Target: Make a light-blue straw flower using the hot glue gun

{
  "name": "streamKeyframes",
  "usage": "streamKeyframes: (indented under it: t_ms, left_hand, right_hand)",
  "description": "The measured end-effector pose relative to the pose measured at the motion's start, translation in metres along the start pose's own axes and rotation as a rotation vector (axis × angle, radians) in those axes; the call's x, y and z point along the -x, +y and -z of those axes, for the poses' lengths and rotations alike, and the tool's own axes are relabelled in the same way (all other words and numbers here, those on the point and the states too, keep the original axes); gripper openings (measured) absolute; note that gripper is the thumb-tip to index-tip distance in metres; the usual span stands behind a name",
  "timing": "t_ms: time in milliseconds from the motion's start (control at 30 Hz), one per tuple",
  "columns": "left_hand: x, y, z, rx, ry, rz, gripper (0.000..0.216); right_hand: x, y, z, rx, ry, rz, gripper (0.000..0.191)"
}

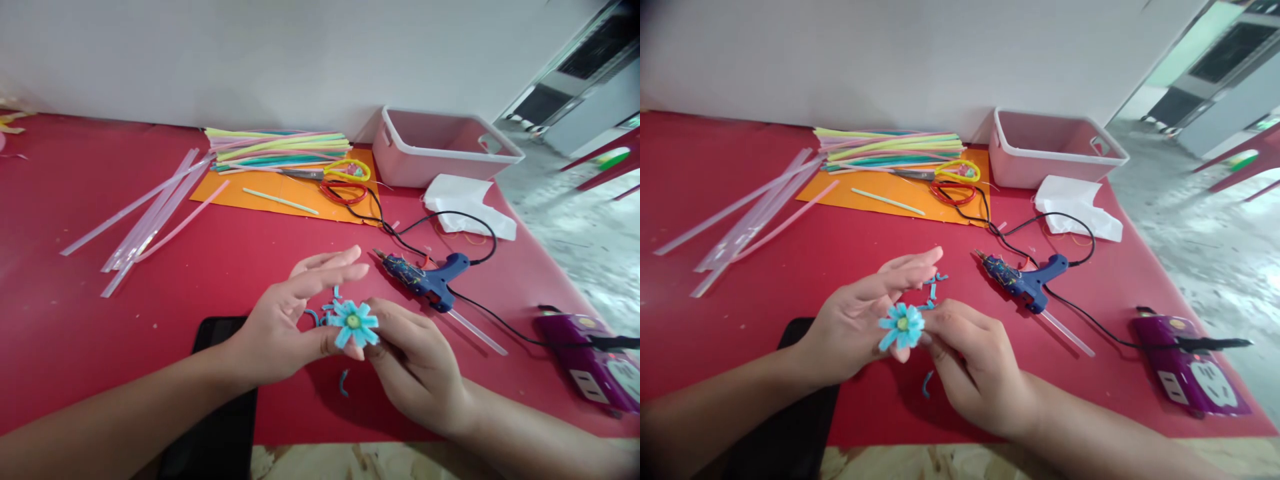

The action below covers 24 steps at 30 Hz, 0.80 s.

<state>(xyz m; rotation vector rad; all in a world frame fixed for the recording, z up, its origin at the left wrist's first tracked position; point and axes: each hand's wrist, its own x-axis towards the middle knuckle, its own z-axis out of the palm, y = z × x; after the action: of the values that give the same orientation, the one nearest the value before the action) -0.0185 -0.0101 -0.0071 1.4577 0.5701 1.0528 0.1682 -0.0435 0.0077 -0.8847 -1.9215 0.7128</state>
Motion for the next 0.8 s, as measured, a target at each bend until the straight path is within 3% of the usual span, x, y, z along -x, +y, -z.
streamKeyframes:
  t_ms: [133,333,567,800]
  left_hand:
    - [-0.0026,0.0023,0.0049,-0.152,-0.131,-0.084,0.048]
    - [-0.002,0.0048,0.0046,-0.201,-0.149,-0.135,0.033]
    - [-0.0011,0.0025,0.0016,-0.172,-0.099,-0.121,0.053]
    - [-0.001,0.0028,0.0013,-0.21,-0.12,-0.184,0.047]
  right_hand:
    - [0.0005,0.0007,-0.0004,0.031,0.001,0.017,0.02]
    - [0.0016,-0.0003,-0.0029,0.006,-0.005,0.018,0.024]
    - [0.0009,-0.0004,-0.0029,0.002,0.016,-0.018,0.019]
    - [0.0008,0.0007,-0.0049,0.021,0.053,-0.023,0.016]
